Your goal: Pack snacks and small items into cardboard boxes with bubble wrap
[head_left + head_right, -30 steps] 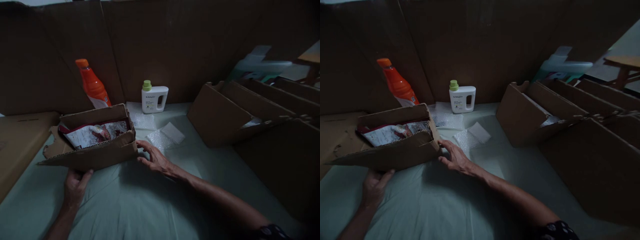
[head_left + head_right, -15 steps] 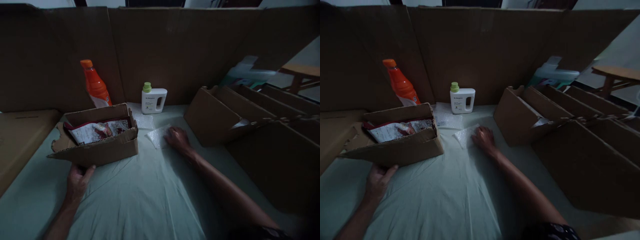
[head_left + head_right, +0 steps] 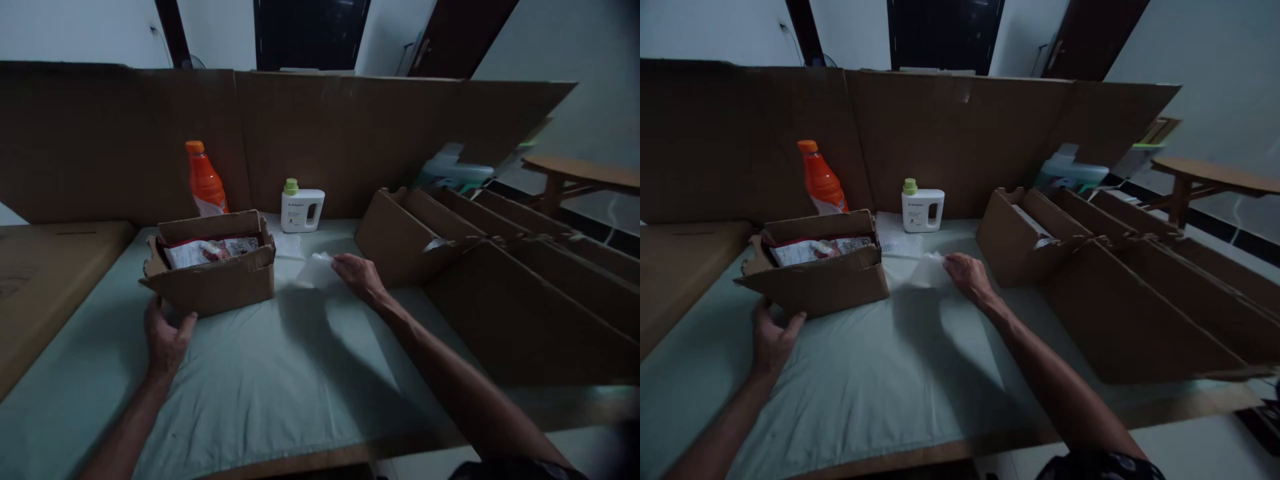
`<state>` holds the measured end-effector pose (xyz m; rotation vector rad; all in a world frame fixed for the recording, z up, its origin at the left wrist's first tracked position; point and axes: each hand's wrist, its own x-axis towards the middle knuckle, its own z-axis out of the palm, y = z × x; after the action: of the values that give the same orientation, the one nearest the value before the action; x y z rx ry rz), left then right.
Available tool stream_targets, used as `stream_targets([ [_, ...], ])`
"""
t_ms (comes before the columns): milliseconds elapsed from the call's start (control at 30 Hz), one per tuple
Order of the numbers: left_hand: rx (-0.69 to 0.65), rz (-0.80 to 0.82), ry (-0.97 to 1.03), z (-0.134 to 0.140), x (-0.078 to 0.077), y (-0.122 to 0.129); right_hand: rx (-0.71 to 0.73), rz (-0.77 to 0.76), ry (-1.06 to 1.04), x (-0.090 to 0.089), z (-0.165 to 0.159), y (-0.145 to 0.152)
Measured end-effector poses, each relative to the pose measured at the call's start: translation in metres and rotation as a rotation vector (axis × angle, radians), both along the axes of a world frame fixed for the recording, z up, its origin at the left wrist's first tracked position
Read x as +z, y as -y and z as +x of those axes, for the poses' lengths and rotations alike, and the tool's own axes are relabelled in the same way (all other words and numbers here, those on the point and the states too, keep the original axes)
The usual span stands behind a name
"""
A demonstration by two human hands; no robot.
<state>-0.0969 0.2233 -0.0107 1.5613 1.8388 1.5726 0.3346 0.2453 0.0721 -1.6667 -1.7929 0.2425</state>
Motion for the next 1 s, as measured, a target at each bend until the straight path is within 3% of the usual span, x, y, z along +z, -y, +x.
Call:
stream_targets([
  [100,0.137,0.207,-0.114,0.011,0.027,0.033,0.105,0.046,-0.024,0.021,-0.023,0.042],
  [167,0.112,0.231,-0.079,0.029,0.044,0.065,0.191,0.094,-0.039,0.032,-0.040,0.067],
  [300,-0.270,-0.105,0.133,0.083,0.053,0.115,0.342,0.155,-0.034,0.038,-0.078,0.099],
  [400,-0.496,-0.409,0.486,0.110,0.041,0.127,0.451,0.106,0.005,0.025,-0.100,0.104],
  [533,-0.504,-0.596,0.802,0.105,0.027,0.145,0.426,0.010,-0.078,-0.003,-0.107,0.099],
  [633,-0.472,-0.675,0.828,0.091,0.026,0.169,0.388,-0.005,-0.145,-0.015,-0.102,0.103],
  [833,-0.507,-0.689,0.730,0.080,0.030,0.199,0.591,-0.094,0.017,-0.030,-0.105,0.123],
  [1000,-0.549,-0.758,0.702,0.081,0.029,0.204,0.447,-0.141,0.198,-0.058,-0.119,0.089],
])
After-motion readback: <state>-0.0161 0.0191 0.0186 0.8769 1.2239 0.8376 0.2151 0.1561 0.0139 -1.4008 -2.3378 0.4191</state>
